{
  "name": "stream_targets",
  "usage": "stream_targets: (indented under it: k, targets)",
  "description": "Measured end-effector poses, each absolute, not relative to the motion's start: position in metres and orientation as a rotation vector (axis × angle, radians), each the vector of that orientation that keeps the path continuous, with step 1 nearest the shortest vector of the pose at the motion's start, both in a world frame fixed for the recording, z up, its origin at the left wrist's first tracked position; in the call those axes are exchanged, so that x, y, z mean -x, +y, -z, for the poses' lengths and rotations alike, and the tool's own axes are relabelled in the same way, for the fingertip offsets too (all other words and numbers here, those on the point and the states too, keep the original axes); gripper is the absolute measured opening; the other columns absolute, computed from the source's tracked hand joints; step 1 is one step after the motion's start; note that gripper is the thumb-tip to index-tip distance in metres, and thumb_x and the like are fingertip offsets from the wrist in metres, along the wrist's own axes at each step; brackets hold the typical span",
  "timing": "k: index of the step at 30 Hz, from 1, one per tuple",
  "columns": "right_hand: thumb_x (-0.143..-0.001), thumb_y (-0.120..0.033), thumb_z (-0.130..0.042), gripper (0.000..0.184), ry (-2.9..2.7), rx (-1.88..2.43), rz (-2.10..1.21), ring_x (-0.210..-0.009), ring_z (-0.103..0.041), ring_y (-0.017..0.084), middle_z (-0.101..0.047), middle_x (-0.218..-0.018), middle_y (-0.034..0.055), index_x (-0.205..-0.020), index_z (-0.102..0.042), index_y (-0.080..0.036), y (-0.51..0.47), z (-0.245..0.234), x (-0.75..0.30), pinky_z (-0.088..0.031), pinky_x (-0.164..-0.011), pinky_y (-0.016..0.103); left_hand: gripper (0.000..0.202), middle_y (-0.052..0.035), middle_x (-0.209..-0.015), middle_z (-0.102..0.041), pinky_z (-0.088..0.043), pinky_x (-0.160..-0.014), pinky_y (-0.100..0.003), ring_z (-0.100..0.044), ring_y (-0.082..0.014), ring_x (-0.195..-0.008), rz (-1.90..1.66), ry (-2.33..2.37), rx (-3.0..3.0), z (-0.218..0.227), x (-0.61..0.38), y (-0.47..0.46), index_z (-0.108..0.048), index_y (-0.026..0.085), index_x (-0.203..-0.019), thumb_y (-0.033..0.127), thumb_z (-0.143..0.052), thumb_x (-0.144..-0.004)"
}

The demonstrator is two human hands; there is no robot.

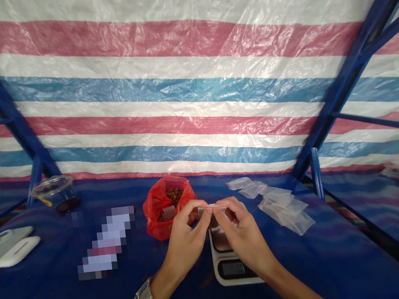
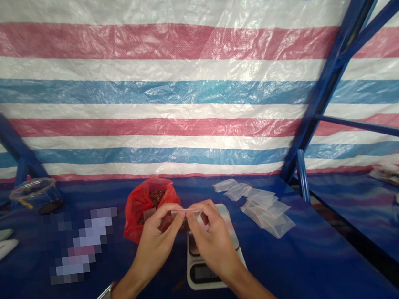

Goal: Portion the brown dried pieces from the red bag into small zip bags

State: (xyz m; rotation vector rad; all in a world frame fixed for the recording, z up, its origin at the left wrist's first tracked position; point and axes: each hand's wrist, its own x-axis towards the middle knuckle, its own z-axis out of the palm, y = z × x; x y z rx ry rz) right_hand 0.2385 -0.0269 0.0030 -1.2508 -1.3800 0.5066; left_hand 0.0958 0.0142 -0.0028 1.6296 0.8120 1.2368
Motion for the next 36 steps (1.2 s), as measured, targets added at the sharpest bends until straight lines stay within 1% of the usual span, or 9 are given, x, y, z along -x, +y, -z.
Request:
stream_targets:
  k: [4,8,14,18,23,26,29,34,36]
  targets:
    - [-0.097,-0.043,-0.058,0.026,-1.38,1.219,-0.494,-0.079,-0.058,0.017,-0.063,-0.088,0.0031,-0.086,-0.069,-0.021,-0.027,-0.004,-0.239,-0.048,-0.073,0.028,0.024,-0.0052,-0.097,-0.073,-0.053,-0.087,-0.03,-0.069,-0.0197,-0.092,-1.186,0.819,-1.665,0.0,-0.096,0.014,-0.069,0.018,-0.098,0.041,-0.063,-0.094]
    - [-0.098,-0.041,-0.058,0.023,-1.399,1.216,-0.509,-0.088,-0.061,0.018,-0.063,-0.093,0.0033,-0.09,-0.07,-0.023,-0.027,-0.005,-0.241,-0.049,-0.081,0.029,0.022,-0.0051,-0.098,-0.074,-0.052,-0.088,-0.031,-0.069,-0.0199,-0.093,-1.18,0.843,-1.684,-0.007,-0.096,0.012,-0.07,0.018,-0.098,0.039,-0.062,-0.094]
    - [-0.093,-0.041,-0.066,0.019,-1.444,1.194,-0.574,-0.092,-0.061,0.018,-0.059,-0.096,0.0033,-0.092,-0.075,-0.025,-0.028,-0.009,-0.245,-0.051,-0.083,0.029,0.018,-0.0031,-0.083,-0.075,-0.053,-0.079,-0.029,-0.069,-0.0192,-0.082,-1.285,0.899,-1.585,-0.006,-0.093,0.01,-0.07,0.019,-0.076,0.033,-0.07,-0.087]
    - [-0.091,-0.041,-0.068,0.019,-1.448,1.176,-0.595,-0.089,-0.062,0.017,-0.06,-0.094,0.0026,-0.089,-0.076,-0.024,-0.028,-0.011,-0.247,-0.051,-0.081,0.03,0.017,-0.0037,-0.088,-0.078,-0.054,-0.08,-0.029,-0.072,-0.0203,-0.084,-1.285,0.908,-1.547,-0.004,-0.092,0.009,-0.074,0.02,-0.079,0.035,-0.072,-0.085]
    - [-0.092,-0.041,-0.067,0.025,-1.482,1.146,-0.507,-0.083,-0.06,0.017,-0.062,-0.082,0.0008,-0.076,-0.073,-0.022,-0.026,-0.013,-0.252,-0.047,-0.078,0.03,0.024,-0.0051,-0.099,-0.081,-0.055,-0.092,-0.033,-0.074,-0.0238,-0.098,-1.214,0.889,-1.531,-0.009,-0.094,0.007,-0.08,0.021,-0.091,0.04,-0.066,-0.089]
    - [-0.092,-0.042,-0.067,0.022,-1.481,1.183,-0.45,-0.093,-0.063,0.02,-0.07,-0.094,0.0033,-0.086,-0.077,-0.023,-0.018,-0.015,-0.264,-0.047,-0.085,0.032,0.03,-0.0055,-0.11,-0.08,-0.053,-0.101,-0.036,-0.072,-0.0246,-0.109,-1.289,0.974,-1.5,-0.011,-0.096,0.01,-0.08,0.022,-0.102,0.044,-0.061,-0.092]
    - [-0.094,-0.046,-0.062,0.029,-1.311,1.309,-0.31,-0.097,-0.066,0.023,-0.075,-0.102,0.0065,-0.099,-0.078,-0.022,0.001,-0.019,-0.282,-0.049,-0.087,0.035,0.037,-0.0058,-0.12,-0.076,-0.048,-0.107,-0.039,-0.068,-0.0244,-0.116,-1.396,1.095,-1.487,-0.008,-0.095,0.017,-0.075,0.023,-0.116,0.047,-0.054,-0.096]
    - [-0.099,-0.045,-0.051,0.038,-1.363,1.572,0.046,-0.097,-0.069,0.025,-0.076,-0.111,0.0106,-0.111,-0.077,-0.02,0.04,-0.018,-0.295,-0.049,-0.088,0.036,0.036,-0.0068,-0.124,-0.074,-0.046,-0.109,-0.039,-0.066,-0.0241,-0.118,-1.452,1.151,-1.549,0.002,-0.087,0.027,-0.073,0.023,-0.116,0.045,-0.049,-0.1]
    - [-0.099,-0.044,-0.051,0.037,-1.573,1.716,0.013,-0.093,-0.07,0.024,-0.075,-0.113,0.0104,-0.111,-0.077,-0.02,0.049,-0.015,-0.291,-0.049,-0.086,0.034,0.035,-0.0073,-0.121,-0.074,-0.046,-0.108,-0.039,-0.067,-0.0242,-0.116,-1.457,1.155,-1.571,0.004,-0.085,0.029,-0.073,0.022,-0.114,0.044,-0.049,-0.1]
